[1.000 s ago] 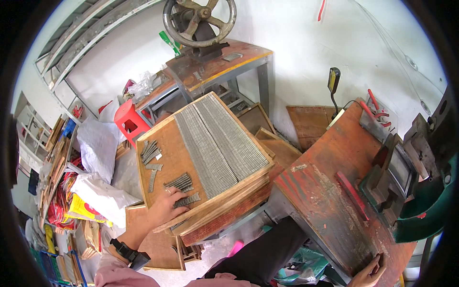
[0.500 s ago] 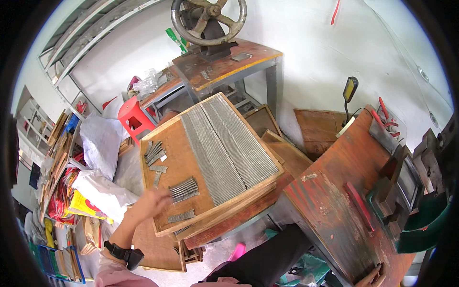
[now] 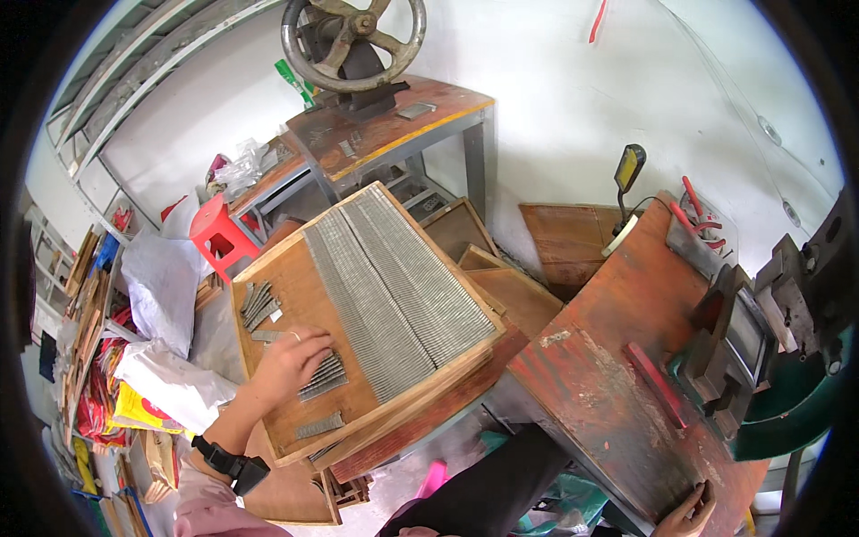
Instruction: Operating a manual press machine to shape or trim industrial metal strips.
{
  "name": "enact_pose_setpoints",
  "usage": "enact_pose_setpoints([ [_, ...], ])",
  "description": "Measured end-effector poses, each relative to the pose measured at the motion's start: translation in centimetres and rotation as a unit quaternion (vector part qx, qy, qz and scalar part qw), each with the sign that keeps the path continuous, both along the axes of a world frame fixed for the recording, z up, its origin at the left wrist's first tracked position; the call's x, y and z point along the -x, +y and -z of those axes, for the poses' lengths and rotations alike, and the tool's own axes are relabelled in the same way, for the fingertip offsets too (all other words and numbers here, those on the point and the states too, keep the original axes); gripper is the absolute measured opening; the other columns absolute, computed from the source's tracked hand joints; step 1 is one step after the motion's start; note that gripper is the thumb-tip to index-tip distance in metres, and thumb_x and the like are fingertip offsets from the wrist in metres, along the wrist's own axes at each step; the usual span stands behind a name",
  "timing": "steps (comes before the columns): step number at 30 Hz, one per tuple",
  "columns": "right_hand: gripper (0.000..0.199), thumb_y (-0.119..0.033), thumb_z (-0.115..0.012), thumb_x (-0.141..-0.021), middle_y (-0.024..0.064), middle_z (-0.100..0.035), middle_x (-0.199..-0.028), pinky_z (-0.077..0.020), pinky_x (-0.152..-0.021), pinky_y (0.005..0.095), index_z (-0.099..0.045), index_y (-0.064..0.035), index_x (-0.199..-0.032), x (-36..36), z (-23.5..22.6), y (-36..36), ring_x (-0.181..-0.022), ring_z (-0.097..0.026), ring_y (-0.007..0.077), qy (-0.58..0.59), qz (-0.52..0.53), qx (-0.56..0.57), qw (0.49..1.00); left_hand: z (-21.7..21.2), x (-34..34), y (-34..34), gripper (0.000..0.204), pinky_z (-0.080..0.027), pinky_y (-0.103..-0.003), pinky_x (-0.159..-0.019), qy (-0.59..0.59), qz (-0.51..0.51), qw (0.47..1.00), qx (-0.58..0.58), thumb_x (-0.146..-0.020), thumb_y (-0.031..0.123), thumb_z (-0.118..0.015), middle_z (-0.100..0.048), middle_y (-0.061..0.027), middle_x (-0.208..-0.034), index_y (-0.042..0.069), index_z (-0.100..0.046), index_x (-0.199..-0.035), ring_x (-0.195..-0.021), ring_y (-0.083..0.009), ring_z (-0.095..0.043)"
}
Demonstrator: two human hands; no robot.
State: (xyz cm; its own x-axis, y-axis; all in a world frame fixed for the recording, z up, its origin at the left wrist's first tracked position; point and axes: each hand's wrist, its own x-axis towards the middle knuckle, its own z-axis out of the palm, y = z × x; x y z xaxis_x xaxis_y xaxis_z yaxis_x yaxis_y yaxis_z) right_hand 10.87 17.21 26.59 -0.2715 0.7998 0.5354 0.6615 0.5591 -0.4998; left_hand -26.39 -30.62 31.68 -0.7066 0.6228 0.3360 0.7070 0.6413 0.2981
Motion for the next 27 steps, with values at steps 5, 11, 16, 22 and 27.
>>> enact_pose_setpoints([
  [5, 0.023, -0.015, -0.051, -0.096, 0.0157, -0.066, -0.102, -0.0492, -0.077, 0.0313, -0.06, -0.0002, -0.111, 0.3, -0.1, -0.4, -0.091, -0.065, 0.0254, 0.004, 0.012, 0.009, 1.0, -0.7, -1.5, 1.1, 0.033, -0.046, -0.039, -0.085, -0.043, -0.035, 0.995, 0.08, -0.077, 0.016, -0.07, -0.059, -0.0157, -0.109, 0.001, -0.062, -0.106, -0.099, -0.0342, -0.056],
  [11, 0.025, -0.016, -0.051, -0.096, 0.0148, -0.066, -0.105, -0.0494, -0.079, 0.0319, -0.061, -0.0006, -0.112, 0.5, 0.1, -0.3, -0.092, -0.065, 0.0253, 0.005, 0.009, -0.016, 1.0, -0.1, -3.8, -2.1, 0.056, -0.045, -0.04, -0.086, -0.129, -0.114, 0.977, 0.129, -0.07, 0.029, -0.076, -0.055, -0.02, -0.108, 0.0, -0.057, -0.114, -0.097, -0.0389, -0.055],
  [16, 0.024, -0.016, -0.052, -0.095, 0.0151, -0.066, -0.106, -0.049, -0.079, 0.0326, -0.062, -0.0009, -0.112, 0.1, 0.4, -0.3, -0.091, -0.065, 0.0264, -0.013, 0.018, -0.027, 0.999, 0.3, -3.5, -2.1, 0.055, -0.045, -0.042, -0.085, -0.129, -0.107, 0.977, 0.132, -0.073, 0.021, -0.072, -0.054, -0.0226, -0.102, -0.001, -0.051, -0.12, -0.095, -0.0404, -0.054],
  [22, 0.016, -0.004, -0.056, -0.09, 0.0165, -0.065, -0.097, -0.0486, -0.081, 0.0335, -0.062, 0.0033, -0.103, 2.4, -1.3, -2.5, -0.088, -0.063, 0.0264, 0.055, 0.004, -0.025, 0.998, 3.0, -3.0, -0.9, 0.038, -0.044, -0.048, -0.08, -0.036, -0.153, 0.974, 0.163, -0.077, 0.005, -0.059, -0.055, -0.0252, -0.101, -0.004, -0.051, -0.113, -0.094, -0.0417, -0.054],
  [27, 0.013, 0.001, -0.059, -0.084, 0.0176, -0.063, -0.091, -0.0481, -0.079, 0.0367, -0.062, 0.0025, -0.097, 1.8, -3.2, -2.8, -0.085, -0.061, 0.0316, 0.085, -0.01, -0.004, 0.996, 3.0, -1.2, -3.1, 0.035, -0.044, -0.044, -0.085, -0.229, -0.136, 0.964, -0.003, -0.082, 0.003, -0.055, -0.057, -0.0257, -0.104, -0.002, -0.049, -0.117, -0.096, -0.0425, -0.054],
])
